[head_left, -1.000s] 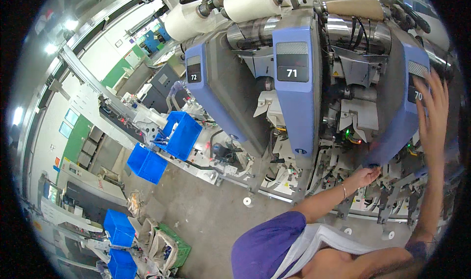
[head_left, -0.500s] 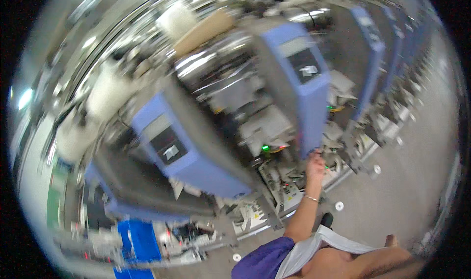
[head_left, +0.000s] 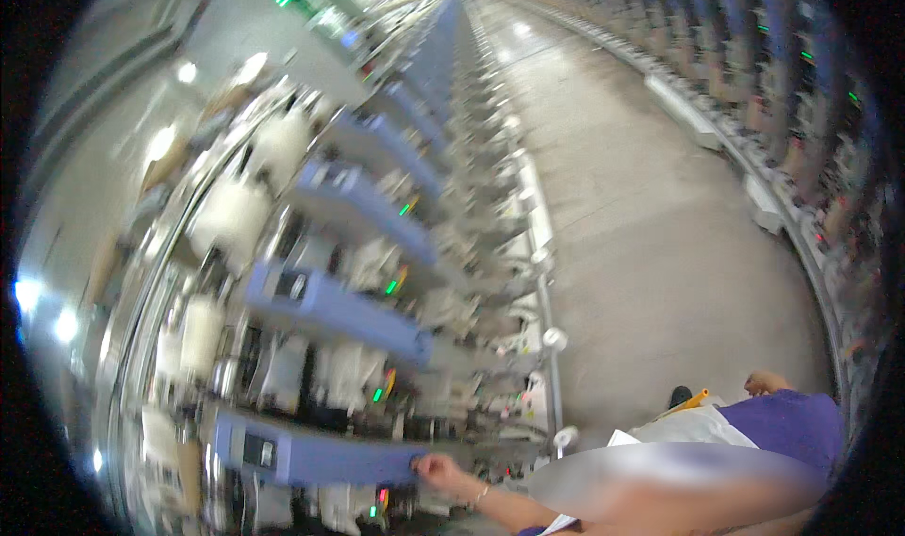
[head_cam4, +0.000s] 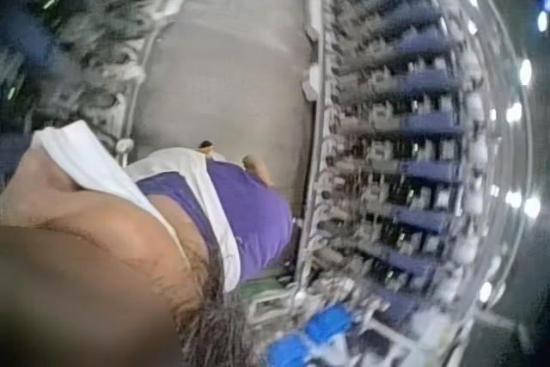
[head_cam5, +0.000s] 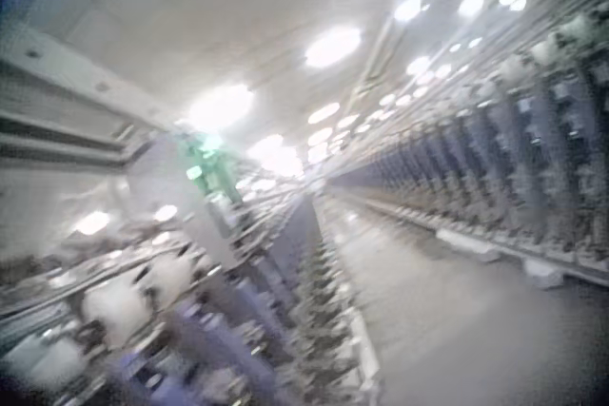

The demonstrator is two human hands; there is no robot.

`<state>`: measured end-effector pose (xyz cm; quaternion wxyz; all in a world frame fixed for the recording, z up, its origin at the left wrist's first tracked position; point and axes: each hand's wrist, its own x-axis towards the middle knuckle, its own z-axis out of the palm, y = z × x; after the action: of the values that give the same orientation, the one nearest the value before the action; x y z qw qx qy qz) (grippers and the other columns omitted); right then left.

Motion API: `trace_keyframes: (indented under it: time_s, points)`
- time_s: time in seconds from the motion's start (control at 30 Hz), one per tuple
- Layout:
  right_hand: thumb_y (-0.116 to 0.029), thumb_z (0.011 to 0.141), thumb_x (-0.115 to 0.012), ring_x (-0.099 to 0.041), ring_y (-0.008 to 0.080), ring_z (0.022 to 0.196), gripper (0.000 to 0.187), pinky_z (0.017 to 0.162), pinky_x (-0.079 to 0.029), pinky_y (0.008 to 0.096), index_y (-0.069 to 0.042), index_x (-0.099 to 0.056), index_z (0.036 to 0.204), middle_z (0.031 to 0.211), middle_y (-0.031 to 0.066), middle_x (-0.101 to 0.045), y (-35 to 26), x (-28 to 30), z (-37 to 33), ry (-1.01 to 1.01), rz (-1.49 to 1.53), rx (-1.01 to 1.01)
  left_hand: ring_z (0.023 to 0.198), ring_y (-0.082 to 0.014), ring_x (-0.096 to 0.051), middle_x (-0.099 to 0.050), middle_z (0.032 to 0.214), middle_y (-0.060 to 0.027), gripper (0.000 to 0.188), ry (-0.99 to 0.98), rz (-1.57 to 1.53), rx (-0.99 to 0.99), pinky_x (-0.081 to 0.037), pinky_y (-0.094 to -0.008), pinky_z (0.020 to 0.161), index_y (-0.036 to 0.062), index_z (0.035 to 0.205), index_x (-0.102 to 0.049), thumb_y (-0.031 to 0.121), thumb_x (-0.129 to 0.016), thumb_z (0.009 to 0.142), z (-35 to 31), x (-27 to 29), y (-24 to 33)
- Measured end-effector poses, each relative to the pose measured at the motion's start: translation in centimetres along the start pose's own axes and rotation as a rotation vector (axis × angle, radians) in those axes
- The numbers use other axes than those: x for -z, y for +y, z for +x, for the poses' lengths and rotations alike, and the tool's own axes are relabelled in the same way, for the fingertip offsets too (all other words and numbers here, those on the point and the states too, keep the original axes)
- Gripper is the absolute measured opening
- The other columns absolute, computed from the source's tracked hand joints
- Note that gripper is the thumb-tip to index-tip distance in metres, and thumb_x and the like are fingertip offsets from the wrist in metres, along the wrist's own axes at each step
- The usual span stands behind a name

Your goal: The person picks up white spools with yellow tips from a blue bin, inspects them, and places them into a machine. They then walk along a row of machines and insert the spools into designated slots.

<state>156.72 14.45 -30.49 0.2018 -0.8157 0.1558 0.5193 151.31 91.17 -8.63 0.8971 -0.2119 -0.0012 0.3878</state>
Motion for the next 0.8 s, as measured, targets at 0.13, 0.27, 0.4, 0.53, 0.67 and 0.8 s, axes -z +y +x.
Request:
trace_keyframes:
  time_s: [0.13,0.27,0.4,0.53,0.67,0.8]
  points:
    - [-0.019,0.073,-0.048,-0.06,0.0294,0.073,0.025,0.068,-0.046,0.0435,-0.006,-0.067,0.084,0.08,0.0144,-0.064,0.5,4.4,9.0,0.298,-0.37,0.128,0.047,-0.0114,-0.044,-0.046,0.053,0.0003,0.008,0.159,0.43,-0.061,-0.042,-0.0256,0.05,0.0065,0.077,-0.05,0.003,-0.047,0.084,2.1,3.0,-7.8]
    - [-0.022,0.075,-0.049,-0.059,0.0335,0.074,0.027,0.066,-0.046,0.0447,-0.001,-0.064,0.083,0.084,0.0185,-0.063,-6.8,10.6,12.7,0.315,-0.193,0.349,0.046,-0.0107,-0.042,-0.044,0.052,0.0009,0.007,0.282,0.793,-0.013,-0.041,-0.0248,0.048,0.0063,0.079,-0.05,0.001,-0.047,0.083,3.9,8.4,-17.3]
    - [-0.026,0.084,-0.045,-0.058,0.0339,0.091,0.035,0.079,-0.044,0.0427,-0.003,-0.059,0.106,0.102,0.0183,-0.061,-17.7,18.2,11.9,0.25,-0.201,0.617,0.045,-0.0099,-0.04,-0.042,0.051,0.0014,0.007,0.363,0.961,0.067,-0.04,-0.0241,0.047,0.0061,0.082,-0.051,0.0,-0.047,0.082,5.8,13.3,-25.9]
    - [-0.022,0.079,-0.051,-0.059,0.0273,0.089,0.035,0.079,-0.045,0.0378,-0.004,-0.059,0.109,0.099,0.0142,-0.063,-21.7,25.7,13.1,0.242,0.22,0.597,0.044,-0.0091,-0.038,-0.04,0.049,0.0019,0.008,0.394,0.973,0.077,-0.039,-0.0233,0.046,0.0059,0.084,-0.051,-0.001,-0.048,0.081,9.7,15.5,-31.9]
    - [-0.021,0.077,-0.054,-0.06,0.0169,0.077,0.037,0.071,-0.049,0.0302,0.0,-0.058,0.108,0.089,0.0103,-0.064,-15.6,30.2,17.1,0.384,0.733,0.501,0.043,-0.0083,-0.036,-0.038,0.048,0.0025,0.01,0.407,0.818,0.126,-0.038,-0.0225,0.044,0.0057,0.086,-0.051,-0.002,-0.048,0.08,16.8,17.9,-38.9]
    - [-0.017,0.078,-0.057,-0.058,0.0143,0.065,0.034,0.059,-0.048,0.0276,-0.006,-0.057,0.11,0.077,0.0047,-0.062,-2.8,29.0,15.9,0.452,1.026,-0.107,0.043,-0.0074,-0.036,-0.036,0.047,0.0033,0.009,0.481,0.624,0.403,-0.037,-0.022,0.043,0.0064,0.084,-0.051,-0.002,-0.048,0.082,25.1,23.0,-52.9]
